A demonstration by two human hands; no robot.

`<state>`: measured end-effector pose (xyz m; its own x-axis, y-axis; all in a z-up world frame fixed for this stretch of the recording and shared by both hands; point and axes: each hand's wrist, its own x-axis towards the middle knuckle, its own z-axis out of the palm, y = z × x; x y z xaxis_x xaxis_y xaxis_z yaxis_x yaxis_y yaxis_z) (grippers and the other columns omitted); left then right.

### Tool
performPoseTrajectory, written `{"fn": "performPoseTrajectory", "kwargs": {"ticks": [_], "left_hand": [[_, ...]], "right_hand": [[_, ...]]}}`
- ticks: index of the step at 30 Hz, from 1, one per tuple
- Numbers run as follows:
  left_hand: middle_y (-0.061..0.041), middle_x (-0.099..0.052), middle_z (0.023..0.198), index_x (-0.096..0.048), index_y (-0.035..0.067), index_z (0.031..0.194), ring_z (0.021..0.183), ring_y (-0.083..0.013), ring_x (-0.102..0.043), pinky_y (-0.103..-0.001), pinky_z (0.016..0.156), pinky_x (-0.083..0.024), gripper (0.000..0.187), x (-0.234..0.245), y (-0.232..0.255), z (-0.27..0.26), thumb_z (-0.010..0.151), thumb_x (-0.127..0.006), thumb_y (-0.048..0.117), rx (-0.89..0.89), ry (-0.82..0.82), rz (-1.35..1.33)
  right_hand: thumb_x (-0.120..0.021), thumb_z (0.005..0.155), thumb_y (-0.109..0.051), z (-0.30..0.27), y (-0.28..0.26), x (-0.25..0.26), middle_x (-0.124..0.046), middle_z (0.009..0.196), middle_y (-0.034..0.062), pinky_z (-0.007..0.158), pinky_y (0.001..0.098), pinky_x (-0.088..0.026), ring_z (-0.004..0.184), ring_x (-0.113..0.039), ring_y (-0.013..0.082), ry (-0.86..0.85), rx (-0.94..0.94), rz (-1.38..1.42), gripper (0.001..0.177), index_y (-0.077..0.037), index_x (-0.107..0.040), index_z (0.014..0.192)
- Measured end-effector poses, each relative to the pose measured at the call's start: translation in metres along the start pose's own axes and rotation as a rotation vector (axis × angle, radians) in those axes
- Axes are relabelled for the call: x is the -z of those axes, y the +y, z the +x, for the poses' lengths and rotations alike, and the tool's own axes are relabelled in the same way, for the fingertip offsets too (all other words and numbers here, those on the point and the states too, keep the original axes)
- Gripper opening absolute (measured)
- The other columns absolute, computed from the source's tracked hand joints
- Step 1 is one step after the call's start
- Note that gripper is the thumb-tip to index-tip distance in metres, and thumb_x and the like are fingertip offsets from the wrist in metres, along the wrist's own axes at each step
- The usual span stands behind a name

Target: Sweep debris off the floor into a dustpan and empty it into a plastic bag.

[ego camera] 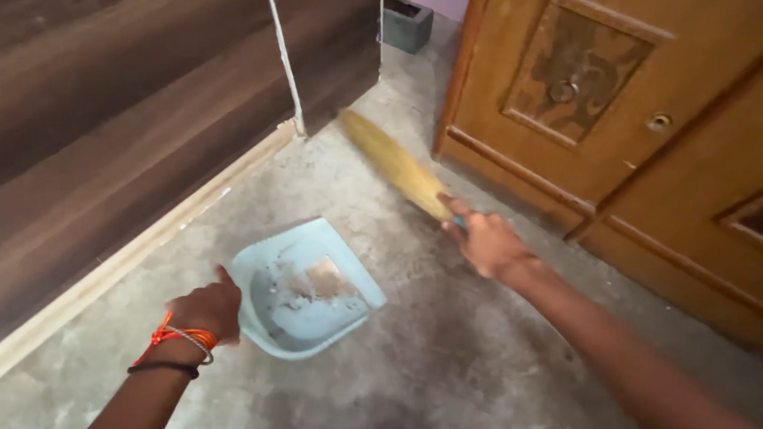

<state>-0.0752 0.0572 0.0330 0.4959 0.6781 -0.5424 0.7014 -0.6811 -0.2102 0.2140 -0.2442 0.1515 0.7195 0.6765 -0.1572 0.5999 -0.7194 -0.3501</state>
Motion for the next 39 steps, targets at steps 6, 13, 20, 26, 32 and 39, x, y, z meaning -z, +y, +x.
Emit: {"fn": "performPoseTrajectory", "kwargs": {"ticks": [6, 13, 20, 26, 32, 39], "left_hand": [[-0.009, -0.060, 0.140, -0.060, 0.016, 0.132, 0.133, -0.0305, -0.059, -0.046, 0.108, -0.051, 0.043, 0.062, -0.015, -0.031, 0.095, -0.067, 0.037, -0.156, -0.012, -0.079], [-0.007, -0.062, 0.139, -0.066, 0.017, 0.125, 0.132, -0.0310, -0.059, -0.050, 0.106, -0.051, 0.032, 0.103, -0.029, -0.008, 0.099, -0.059, 0.035, -0.238, 0.124, -0.152], [-0.010, -0.063, 0.141, -0.066, 0.014, 0.127, 0.132, -0.0324, -0.060, -0.049, 0.106, -0.051, 0.037, 0.104, -0.038, 0.022, 0.100, -0.059, 0.038, -0.258, 0.141, -0.195], [-0.010, -0.059, 0.146, -0.062, 0.014, 0.133, 0.137, -0.0305, -0.055, -0.048, 0.110, -0.048, 0.049, 0.100, -0.033, 0.028, 0.095, -0.066, 0.045, -0.295, 0.022, -0.196], [-0.018, -0.069, 0.115, -0.071, 0.006, 0.110, 0.111, -0.0386, -0.065, -0.051, 0.092, -0.054, 0.045, 0.081, 0.040, 0.001, 0.096, -0.061, 0.048, -0.526, 0.255, -0.419], [-0.009, -0.073, 0.106, -0.056, 0.009, 0.129, 0.103, -0.0194, -0.070, -0.039, 0.089, -0.056, 0.047, 0.046, 0.198, -0.046, 0.108, -0.051, 0.050, -1.061, -0.152, -1.419]], "right_hand": [[-0.049, 0.103, -0.036, 0.010, -0.011, -0.025, -0.070, 0.116, 0.0280, 0.095, 0.0488, -0.057, 0.100, -0.075, 0.0422, -0.071, -0.129, 0.113, 0.055, -0.030, -0.039, 0.157], [-0.049, 0.104, -0.039, -0.019, -0.048, -0.021, -0.076, 0.105, 0.0304, 0.071, 0.0420, -0.060, 0.057, -0.068, 0.0298, -0.223, -0.150, 0.146, 0.057, -0.030, -0.039, 0.160], [-0.060, 0.099, -0.040, -0.007, -0.067, 0.016, -0.059, 0.110, 0.0065, 0.039, 0.0331, -0.049, 0.042, -0.051, 0.0170, -0.210, -0.237, 0.483, 0.063, -0.030, -0.035, 0.156], [-0.070, 0.094, -0.025, 0.041, -0.047, 0.015, -0.062, 0.081, 0.0108, 0.041, 0.0304, -0.046, 0.049, -0.055, 0.0158, -0.110, -0.509, 0.902, 0.048, -0.002, -0.047, 0.129], [-0.072, 0.090, -0.012, 0.078, -0.054, -0.010, -0.061, 0.081, 0.0083, 0.042, 0.0322, -0.049, 0.052, -0.059, 0.0184, -0.011, -0.446, 1.067, 0.042, 0.003, -0.053, 0.124], [-0.070, 0.090, -0.014, 0.156, -0.065, -0.013, -0.063, 0.081, 0.0179, 0.040, 0.0387, -0.054, 0.050, -0.063, 0.0250, 0.300, -0.289, 0.925, 0.025, 0.008, -0.060, 0.097]]}}
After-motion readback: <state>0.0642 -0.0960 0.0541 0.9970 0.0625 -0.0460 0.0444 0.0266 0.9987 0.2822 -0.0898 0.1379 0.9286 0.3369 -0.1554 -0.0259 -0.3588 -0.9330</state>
